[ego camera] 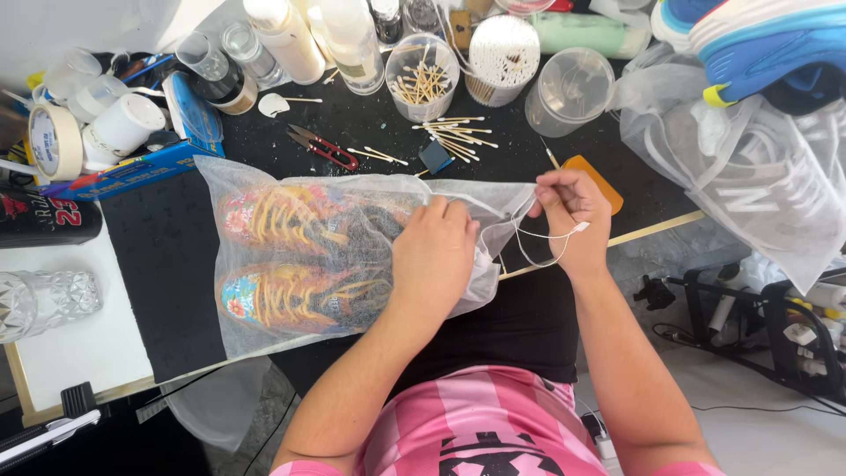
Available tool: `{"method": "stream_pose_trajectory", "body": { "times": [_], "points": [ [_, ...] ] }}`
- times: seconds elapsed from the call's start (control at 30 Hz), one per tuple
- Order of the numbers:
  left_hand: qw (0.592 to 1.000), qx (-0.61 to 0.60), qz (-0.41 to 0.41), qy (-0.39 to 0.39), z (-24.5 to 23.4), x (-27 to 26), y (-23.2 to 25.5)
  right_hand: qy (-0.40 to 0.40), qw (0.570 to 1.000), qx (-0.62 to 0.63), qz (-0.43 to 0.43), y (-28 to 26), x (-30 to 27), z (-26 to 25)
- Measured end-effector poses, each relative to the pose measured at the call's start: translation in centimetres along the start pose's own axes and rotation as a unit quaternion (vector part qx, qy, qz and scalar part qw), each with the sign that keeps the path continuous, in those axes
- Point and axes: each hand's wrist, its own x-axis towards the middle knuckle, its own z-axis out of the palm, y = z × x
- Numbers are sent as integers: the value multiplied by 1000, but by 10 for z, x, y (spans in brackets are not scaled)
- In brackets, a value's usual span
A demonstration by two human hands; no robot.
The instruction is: The person cleans a pair of white sneakers using a utility knife to scrape the sole, a cotton swab to clean crevices, and a blue sponge to wipe the upper. They then place the sneakers into a white mesh bag and tie it shut.
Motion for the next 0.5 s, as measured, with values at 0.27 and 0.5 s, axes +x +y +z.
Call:
{"method": "stream_pose_trajectory", "body": {
  "times": [0.27, 0.5],
  "points": [
    [988, 135, 49, 57, -2, 4, -4, -2, 999, 33, -14, -37, 0, 8],
    [991, 121, 50, 41, -32, 7, -37, 101, 968, -122, -195, -100, -44, 20]
  ]
}}
